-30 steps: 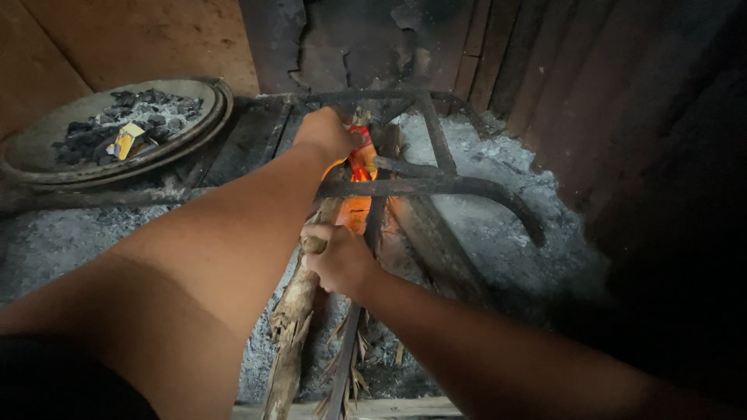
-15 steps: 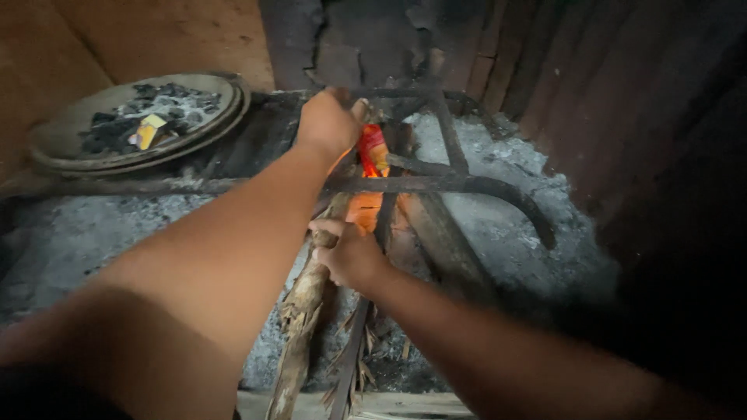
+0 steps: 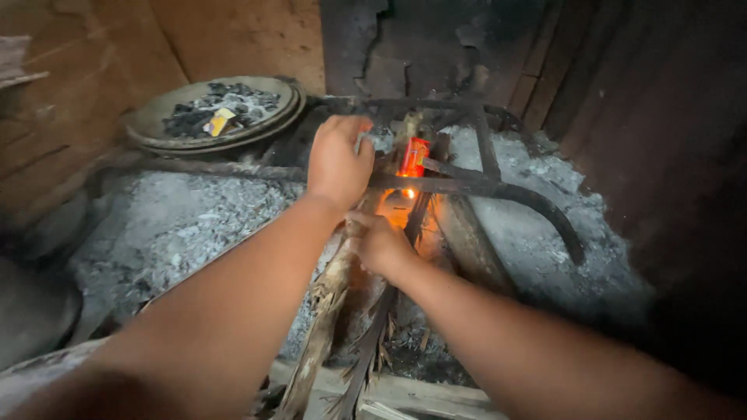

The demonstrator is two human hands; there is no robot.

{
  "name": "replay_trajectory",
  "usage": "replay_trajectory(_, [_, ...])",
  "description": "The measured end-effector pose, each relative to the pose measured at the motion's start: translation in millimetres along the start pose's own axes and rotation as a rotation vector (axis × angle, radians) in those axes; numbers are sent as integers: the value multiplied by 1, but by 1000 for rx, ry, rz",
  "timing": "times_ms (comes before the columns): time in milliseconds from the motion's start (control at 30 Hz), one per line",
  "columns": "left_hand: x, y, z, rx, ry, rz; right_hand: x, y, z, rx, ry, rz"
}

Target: Start a fire using matches and organic kindling (bark and sticks) in an outdoor stove.

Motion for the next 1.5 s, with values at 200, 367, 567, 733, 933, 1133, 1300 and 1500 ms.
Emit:
replay_trajectory(200, [63,15,37,-3,-87,269,15,-12,7,14,32,-21])
replay_trajectory(367, [114,-3,32,-166,-207,194,-20,28,9,-53,-30,254])
replay_trajectory(567, [144,-14,14,-297,-744,350,25,-19,13,51,27,-58])
replay_trajectory(733, [159,-27,-2,-326,-826,327,19,-5,18,19,7,-48])
replay_trajectory(933, [158,-27,-1,-382,-865,336,1,30,51,207,207,399])
replay_trajectory(1133, [156,-21,7,-317,-866,369,32,18,70,462,422,270])
replay_trajectory(1300, [157,-22,5,-267,-804,363,26,29,70,588,434,186])
replay_trajectory(1500, [149,-10,13,-244,-845,423,32,25,69,588,397,76])
Point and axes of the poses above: each hand's wrist, its own x-axis away from the middle knuckle, its own z-axis out of the back of the hand, y = z × x, the point moved 5 cm from there along -x, towards the middle knuckle, and after that the axes turned 9 degrees about -x, right-handed, at the moved point
